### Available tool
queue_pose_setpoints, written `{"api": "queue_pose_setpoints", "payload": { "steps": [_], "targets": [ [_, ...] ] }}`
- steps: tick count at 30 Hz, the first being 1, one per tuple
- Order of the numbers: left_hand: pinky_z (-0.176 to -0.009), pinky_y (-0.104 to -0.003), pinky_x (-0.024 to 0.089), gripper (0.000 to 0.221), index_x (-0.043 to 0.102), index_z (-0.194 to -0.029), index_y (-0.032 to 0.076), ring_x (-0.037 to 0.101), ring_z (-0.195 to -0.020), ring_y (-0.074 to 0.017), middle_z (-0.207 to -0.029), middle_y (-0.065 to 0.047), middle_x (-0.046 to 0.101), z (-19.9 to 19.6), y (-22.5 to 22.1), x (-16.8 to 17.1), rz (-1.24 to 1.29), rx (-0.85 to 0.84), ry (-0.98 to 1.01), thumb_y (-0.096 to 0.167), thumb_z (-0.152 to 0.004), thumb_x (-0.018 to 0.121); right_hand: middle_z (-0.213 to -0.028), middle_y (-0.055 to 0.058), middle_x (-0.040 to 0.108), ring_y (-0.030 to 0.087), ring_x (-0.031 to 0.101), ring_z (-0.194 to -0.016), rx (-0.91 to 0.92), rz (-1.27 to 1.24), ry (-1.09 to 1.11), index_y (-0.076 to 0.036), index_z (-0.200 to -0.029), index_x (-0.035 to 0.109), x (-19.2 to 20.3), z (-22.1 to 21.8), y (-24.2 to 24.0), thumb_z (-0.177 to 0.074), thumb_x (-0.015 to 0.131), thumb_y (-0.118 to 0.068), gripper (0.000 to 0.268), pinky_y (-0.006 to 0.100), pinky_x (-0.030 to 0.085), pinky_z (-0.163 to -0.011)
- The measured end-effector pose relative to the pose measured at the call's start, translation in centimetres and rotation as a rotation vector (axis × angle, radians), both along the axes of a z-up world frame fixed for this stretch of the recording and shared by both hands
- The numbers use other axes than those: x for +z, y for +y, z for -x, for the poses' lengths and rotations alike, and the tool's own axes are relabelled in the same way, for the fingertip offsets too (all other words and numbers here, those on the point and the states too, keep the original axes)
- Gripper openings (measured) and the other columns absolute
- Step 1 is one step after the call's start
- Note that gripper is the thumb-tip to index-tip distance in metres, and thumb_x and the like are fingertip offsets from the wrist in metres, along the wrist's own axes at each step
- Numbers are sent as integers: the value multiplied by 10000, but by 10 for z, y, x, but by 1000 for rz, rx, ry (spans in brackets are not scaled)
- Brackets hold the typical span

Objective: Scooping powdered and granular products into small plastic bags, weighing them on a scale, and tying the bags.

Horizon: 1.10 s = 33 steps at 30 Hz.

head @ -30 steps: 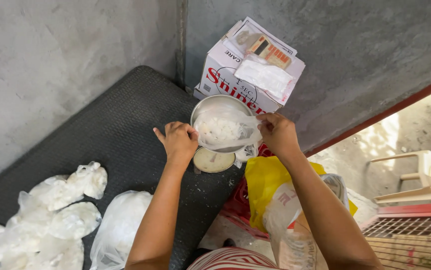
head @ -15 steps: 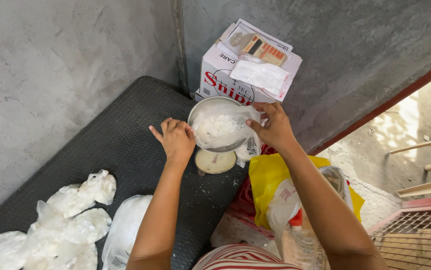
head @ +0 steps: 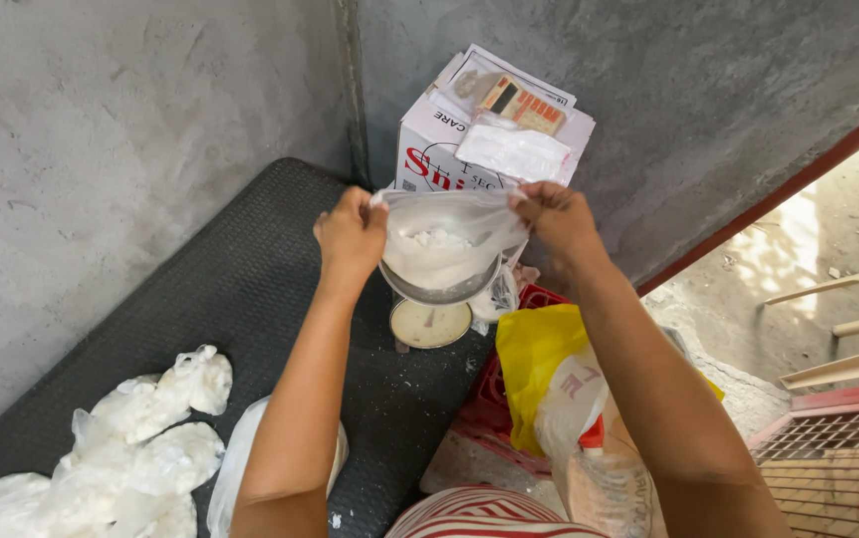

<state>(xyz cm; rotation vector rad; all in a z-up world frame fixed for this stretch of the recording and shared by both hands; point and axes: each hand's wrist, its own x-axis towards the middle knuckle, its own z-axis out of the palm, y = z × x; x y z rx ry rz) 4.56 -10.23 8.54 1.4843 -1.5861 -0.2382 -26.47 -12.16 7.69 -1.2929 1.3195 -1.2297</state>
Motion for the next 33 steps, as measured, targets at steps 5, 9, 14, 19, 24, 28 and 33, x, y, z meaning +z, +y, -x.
{"api": "queue_pose_setpoints", "payload": {
  "steps": [5,9,14,19,24,28,33],
  "targets": [
    [-744,-397,546,167,657,-889,98,698,-645,-222,-707,-27,691,11,9,59,58,-143,163,243,-919,734,-804,4,712,79,644,-676,-14,72,-75,-44,-1052,741,78,-18,23,-916,766,-62,140,242,481,-610],
    [-893,-462,503,162,684,-989,135,709,-671,-211,-736,-6,716,35,18,74,71,-240,104,245,-886,744,-849,33,736,118,681,-736,125,103,-32,-38,-1124,725,85,-50,43,-862,768,6,269,262,528,-657],
    [-1106,-650,243,386,640,-1252,145,681,-962,-241,-881,-6,746,52,36,65,76,-329,-19,257,-899,746,-1051,26,732,95,699,-956,347,54,-57,-42,-1269,632,52,-84,41,-829,746,61,466,255,578,-870],
    [-1151,-734,91,570,521,-1478,130,609,-1200,-280,-1077,19,758,31,44,42,146,-359,-61,290,-962,702,-961,34,675,105,647,-843,266,131,-65,-33,-1246,693,40,-72,22,-884,758,48,377,262,556,-739],
    [-1189,-758,17,710,497,-1546,114,509,-1407,-328,-1389,-88,653,4,59,34,76,-320,-62,412,-986,816,-912,8,717,77,657,-736,198,337,280,-88,-1114,759,71,-73,30,-829,814,-14,299,248,572,-651],
    [-1124,-779,-21,840,447,-1589,60,380,-1491,-425,-1521,-218,515,6,60,4,-20,-467,-114,377,-920,844,-907,63,730,140,667,-768,255,553,471,-79,-1057,765,63,-74,29,-762,856,-23,314,293,574,-681],
    [-1123,-767,9,668,585,-1404,50,363,-1496,-430,-1504,-228,514,34,68,11,16,-481,-7,324,-883,900,-839,64,743,111,695,-717,361,183,513,-104,-1110,734,105,-64,52,-798,798,-63,321,307,546,-640]
  ]
}}
